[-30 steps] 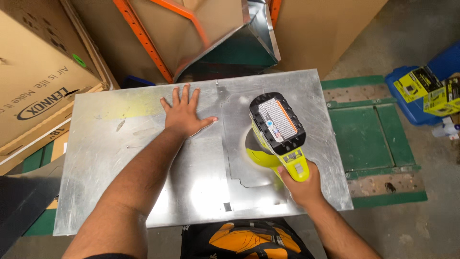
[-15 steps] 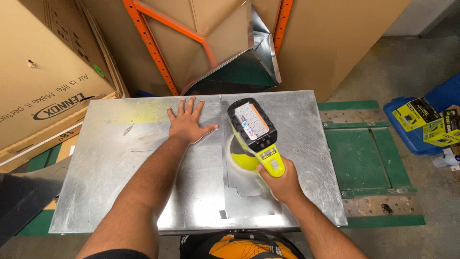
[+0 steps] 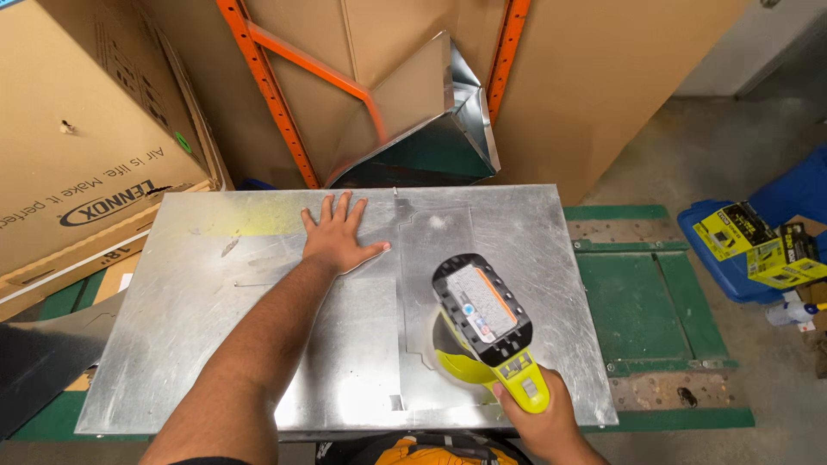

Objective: The person uses a cordless orbital sander to smooth the surface of a large metal sheet on a workbench. They move the sander across the sheet in overlapping passes, then lift a smaller cutout piece from the sheet at the end.

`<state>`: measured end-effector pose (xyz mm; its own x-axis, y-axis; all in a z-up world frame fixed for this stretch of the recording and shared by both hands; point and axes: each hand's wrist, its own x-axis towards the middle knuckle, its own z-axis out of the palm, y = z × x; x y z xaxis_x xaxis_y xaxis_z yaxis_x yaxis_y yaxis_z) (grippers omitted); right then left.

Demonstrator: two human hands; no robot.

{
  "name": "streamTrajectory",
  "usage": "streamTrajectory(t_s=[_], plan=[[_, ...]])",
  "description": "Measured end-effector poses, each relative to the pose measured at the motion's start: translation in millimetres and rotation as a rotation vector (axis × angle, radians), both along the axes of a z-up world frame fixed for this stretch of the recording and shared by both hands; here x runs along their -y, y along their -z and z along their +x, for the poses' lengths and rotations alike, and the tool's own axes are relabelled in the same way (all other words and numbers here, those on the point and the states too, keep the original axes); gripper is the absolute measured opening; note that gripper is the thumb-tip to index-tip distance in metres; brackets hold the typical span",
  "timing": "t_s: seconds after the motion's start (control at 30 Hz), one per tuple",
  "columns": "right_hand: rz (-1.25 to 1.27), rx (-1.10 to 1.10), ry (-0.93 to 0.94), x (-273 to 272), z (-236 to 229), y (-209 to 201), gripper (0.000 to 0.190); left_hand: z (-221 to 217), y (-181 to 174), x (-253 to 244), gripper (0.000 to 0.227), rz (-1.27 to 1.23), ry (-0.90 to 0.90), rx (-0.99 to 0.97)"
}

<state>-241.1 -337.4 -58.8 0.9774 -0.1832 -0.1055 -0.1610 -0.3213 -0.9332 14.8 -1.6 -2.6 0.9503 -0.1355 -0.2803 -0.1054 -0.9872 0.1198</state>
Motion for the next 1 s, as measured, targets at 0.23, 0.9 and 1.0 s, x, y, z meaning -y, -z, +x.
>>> streamTrajectory(t_s=[0.23,0.9,1.0], plan=[[-0.058,0.0,0.153,7,48,20,0.031,-1,-4,1,0.11,0.017,0.006,-0.012],[0.031,-0.04,-0.005,-31,49,3,0.02,0,-5,1,0.104,0.034,-0.006,-0.038],[0.009,-0.006,-0.026,-10,28,15,0.027,0,-2,-1,0.105,0.019,0.004,-0.017]])
